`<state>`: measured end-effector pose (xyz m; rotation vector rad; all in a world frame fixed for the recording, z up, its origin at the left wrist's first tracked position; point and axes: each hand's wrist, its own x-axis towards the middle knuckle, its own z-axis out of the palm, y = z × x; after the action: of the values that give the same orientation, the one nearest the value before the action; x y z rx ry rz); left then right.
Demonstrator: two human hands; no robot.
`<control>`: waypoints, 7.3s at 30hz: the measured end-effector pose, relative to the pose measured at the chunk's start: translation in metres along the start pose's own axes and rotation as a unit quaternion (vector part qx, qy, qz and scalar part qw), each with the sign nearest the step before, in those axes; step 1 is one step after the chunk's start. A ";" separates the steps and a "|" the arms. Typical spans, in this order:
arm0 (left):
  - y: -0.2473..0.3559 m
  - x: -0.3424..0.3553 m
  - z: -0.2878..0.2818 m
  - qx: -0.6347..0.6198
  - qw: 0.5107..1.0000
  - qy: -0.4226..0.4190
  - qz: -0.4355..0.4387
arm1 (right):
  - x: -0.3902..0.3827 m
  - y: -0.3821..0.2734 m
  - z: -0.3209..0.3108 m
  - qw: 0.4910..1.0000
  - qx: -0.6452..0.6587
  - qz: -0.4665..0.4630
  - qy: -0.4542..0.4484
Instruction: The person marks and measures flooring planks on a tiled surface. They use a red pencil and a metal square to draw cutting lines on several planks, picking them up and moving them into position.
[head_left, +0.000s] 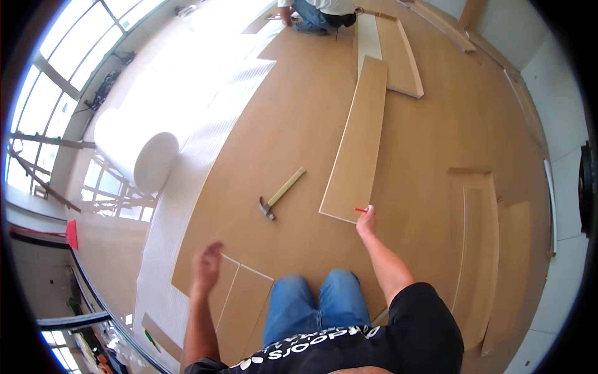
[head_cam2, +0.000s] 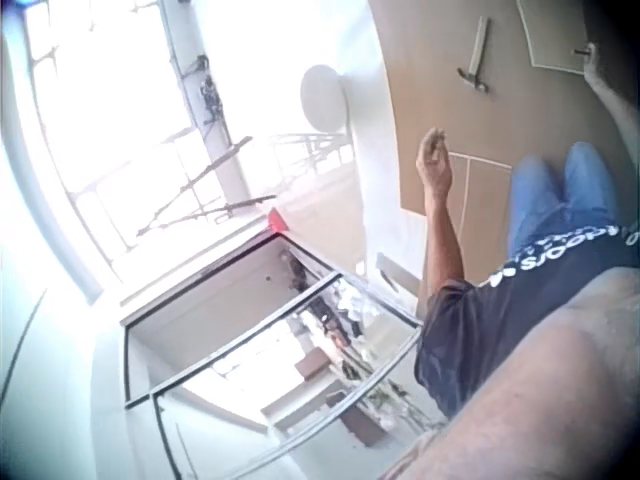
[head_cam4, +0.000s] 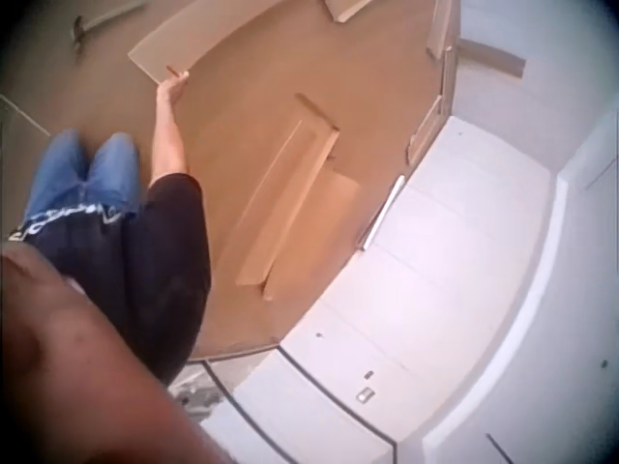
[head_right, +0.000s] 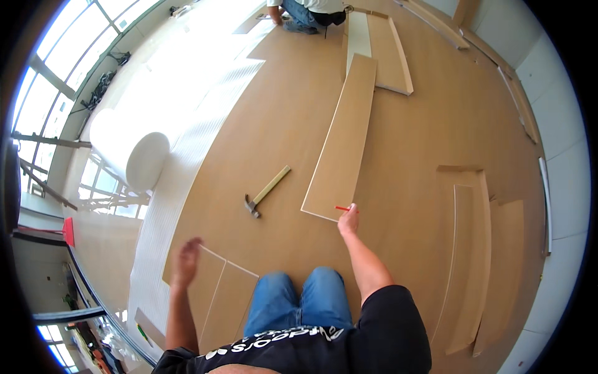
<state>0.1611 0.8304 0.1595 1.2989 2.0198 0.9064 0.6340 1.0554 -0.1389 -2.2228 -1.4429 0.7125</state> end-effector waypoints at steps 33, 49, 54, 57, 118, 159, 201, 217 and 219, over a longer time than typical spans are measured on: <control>0.312 -0.215 -0.058 -0.084 0.695 0.179 0.692 | -0.354 0.087 -0.202 0.898 0.408 0.040 -0.159; 0.112 -0.179 0.175 -0.401 0.808 -0.344 -0.262 | -0.337 0.052 -0.317 0.672 0.585 0.100 -0.442; 0.115 -0.182 0.173 -0.418 0.799 -0.341 -0.264 | -0.350 0.054 -0.303 0.678 0.599 0.093 -0.416; 0.109 -0.186 0.172 -0.418 0.798 -0.339 -0.271 | -0.355 0.050 -0.305 0.700 0.587 0.076 -0.399; -0.543 -0.577 -0.118 -0.520 0.530 0.605 -0.287 | -0.713 -0.369 0.238 0.524 -0.249 -0.687 -0.437; -0.765 -0.634 -0.174 0.212 0.656 0.468 -0.553 | -0.852 -0.363 0.622 0.439 -0.243 -0.697 -0.512; -0.812 -0.655 -0.153 0.396 0.649 0.373 -0.532 | -0.474 -0.272 0.460 0.851 -0.196 -0.436 -0.215; -0.797 -0.642 -0.162 0.313 0.636 0.344 -0.615 | -0.557 -0.325 0.480 0.803 -0.079 -0.491 -0.330; -0.798 -0.632 -0.157 0.302 0.646 0.346 -0.610 | -0.603 -0.347 0.496 0.730 -0.034 -0.507 -0.456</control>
<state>-0.1558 -0.0293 -0.3095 -0.5692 3.1257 -0.0443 -0.1208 0.6621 -0.2116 -0.6518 -2.7379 1.3427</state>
